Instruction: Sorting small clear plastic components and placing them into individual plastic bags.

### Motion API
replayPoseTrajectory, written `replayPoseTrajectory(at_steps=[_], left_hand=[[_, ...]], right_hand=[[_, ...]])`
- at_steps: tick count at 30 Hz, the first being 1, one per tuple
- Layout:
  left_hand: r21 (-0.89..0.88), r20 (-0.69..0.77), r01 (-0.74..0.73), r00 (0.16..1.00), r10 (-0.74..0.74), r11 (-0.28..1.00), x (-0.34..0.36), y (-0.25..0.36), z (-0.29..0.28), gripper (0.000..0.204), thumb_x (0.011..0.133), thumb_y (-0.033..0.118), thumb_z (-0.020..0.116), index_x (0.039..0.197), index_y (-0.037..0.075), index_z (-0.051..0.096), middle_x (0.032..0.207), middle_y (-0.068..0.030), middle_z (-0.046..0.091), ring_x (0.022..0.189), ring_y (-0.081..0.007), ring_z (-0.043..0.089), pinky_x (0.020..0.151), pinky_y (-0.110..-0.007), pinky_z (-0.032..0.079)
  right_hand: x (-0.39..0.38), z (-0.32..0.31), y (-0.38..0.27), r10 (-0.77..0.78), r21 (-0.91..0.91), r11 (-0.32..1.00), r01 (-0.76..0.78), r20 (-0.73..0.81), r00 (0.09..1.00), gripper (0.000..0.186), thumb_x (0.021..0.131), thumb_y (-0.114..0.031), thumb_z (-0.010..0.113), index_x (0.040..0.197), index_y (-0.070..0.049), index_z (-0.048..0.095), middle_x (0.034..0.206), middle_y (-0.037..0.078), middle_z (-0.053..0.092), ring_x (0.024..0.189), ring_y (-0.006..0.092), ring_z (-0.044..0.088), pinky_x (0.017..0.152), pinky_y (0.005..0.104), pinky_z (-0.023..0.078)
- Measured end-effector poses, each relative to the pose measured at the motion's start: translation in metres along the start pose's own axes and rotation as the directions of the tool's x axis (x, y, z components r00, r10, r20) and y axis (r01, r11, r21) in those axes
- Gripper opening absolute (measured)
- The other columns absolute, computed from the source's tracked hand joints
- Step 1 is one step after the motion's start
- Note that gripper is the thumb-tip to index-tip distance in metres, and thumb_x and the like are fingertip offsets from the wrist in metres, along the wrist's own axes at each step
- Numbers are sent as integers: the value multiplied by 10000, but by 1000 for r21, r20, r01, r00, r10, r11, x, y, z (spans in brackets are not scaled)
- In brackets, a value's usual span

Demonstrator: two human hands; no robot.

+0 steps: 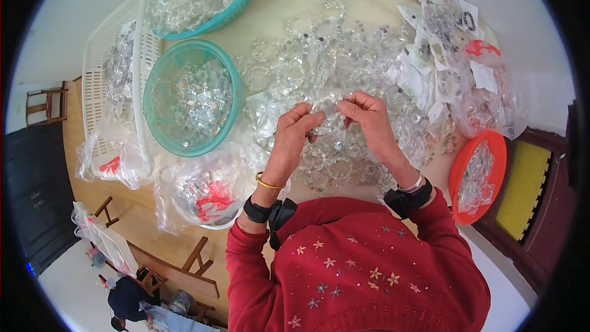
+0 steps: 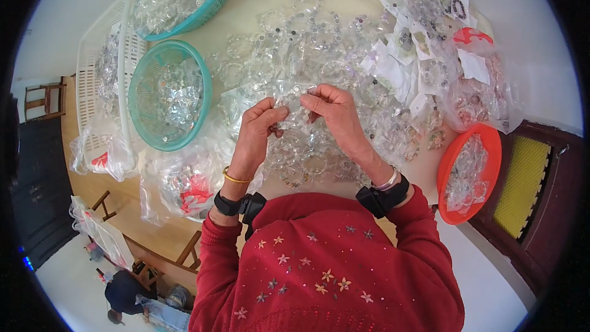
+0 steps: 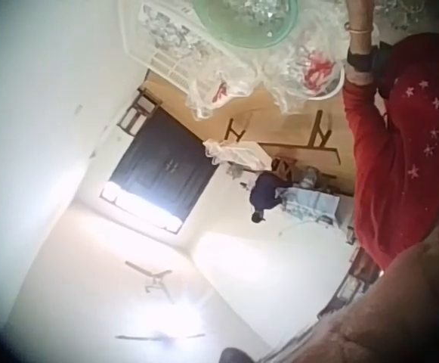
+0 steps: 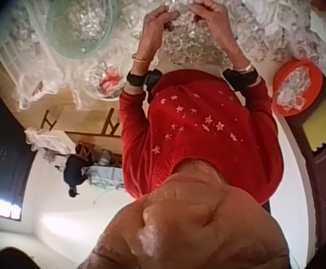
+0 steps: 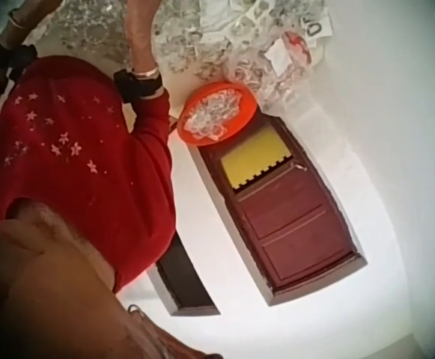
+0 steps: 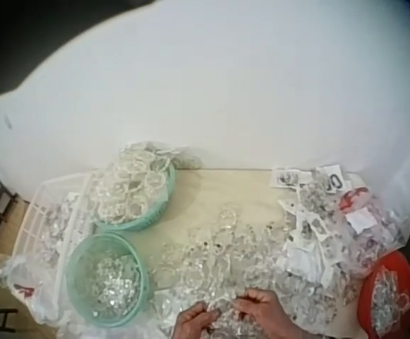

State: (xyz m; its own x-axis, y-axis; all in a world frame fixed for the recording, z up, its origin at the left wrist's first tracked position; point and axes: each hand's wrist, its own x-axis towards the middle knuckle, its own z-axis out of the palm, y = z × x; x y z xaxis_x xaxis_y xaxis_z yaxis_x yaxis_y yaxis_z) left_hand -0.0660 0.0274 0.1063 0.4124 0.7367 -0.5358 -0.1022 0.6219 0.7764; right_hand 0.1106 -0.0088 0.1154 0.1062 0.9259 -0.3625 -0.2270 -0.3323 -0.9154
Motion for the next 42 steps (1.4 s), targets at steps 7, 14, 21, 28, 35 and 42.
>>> replayPoseTrajectory(at_steps=[7, 14, 21, 28, 35, 42], left_hand=[[35, 50, 8, 999, -10, 999, 1, 0, -2, 65, 826, 173, 603, 813, 109, 597, 753, 54, 581, 680, -37, 497, 581, -209, 384], [37, 107, 35, 993, -39, 999, 0, 5, 0, 60, 828, 162, 596, 828, 103, 598, 763, 45, 592, 691, -42, 505, 573, -208, 386], [-48, 83, 49, 996, -45, 998, 1, 8, 9, 92, 841, 174, 594, 795, 96, 581, 746, 39, 567, 669, -38, 471, 552, -208, 362], [-112, -46, -12, 999, 7, 994, 2, 0, 6, 68, 848, 160, 593, 835, 93, 591, 777, 39, 578, 689, -35, 483, 577, -205, 377], [38, 28, -134, 991, 133, 990, 3, -9, 5, 144, 873, 149, 583, 973, 53, 621, 877, 25, 624, 799, -40, 531, 706, -202, 411], [81, -24, -278, 959, 281, 957, 4, -3, 14, 135, 881, 140, 580, 922, 18, 622, 854, 8, 610, 760, -55, 510, 690, -211, 413]], right_hand=[[1, -10, 3, -20, -137, 990, 24, 32, 999, 225, 875, -176, 592, 726, -6, 596, 608, 22, 562, 517, 87, 518, 501, 227, 406], [-3, -10, 0, 44, 23, 999, -44, -20, 999, 253, 867, -203, 581, 695, -17, 598, 524, 39, 538, 439, 97, 485, 428, 230, 368], [2, -17, 6, 103, 343, 933, -109, 34, 994, 219, 880, -214, 582, 738, -47, 577, 593, 12, 526, 458, 102, 464, 455, 260, 411], [3, 1, -6, 44, 170, 985, -38, -29, 999, 187, 907, -204, 562, 879, -24, 605, 751, 11, 590, 657, 83, 551, 535, 258, 467], [6, 0, -2, 10, -55, 998, -4, 106, 994, 152, 881, -143, 600, 943, -7, 624, 790, -1, 614, 706, 64, 568, 583, 230, 475], [5, -3, 0, -28, -167, 985, 48, 119, 992, 117, 850, -114, 638, 893, -5, 639, 743, -10, 621, 659, 64, 558, 573, 219, 461]])
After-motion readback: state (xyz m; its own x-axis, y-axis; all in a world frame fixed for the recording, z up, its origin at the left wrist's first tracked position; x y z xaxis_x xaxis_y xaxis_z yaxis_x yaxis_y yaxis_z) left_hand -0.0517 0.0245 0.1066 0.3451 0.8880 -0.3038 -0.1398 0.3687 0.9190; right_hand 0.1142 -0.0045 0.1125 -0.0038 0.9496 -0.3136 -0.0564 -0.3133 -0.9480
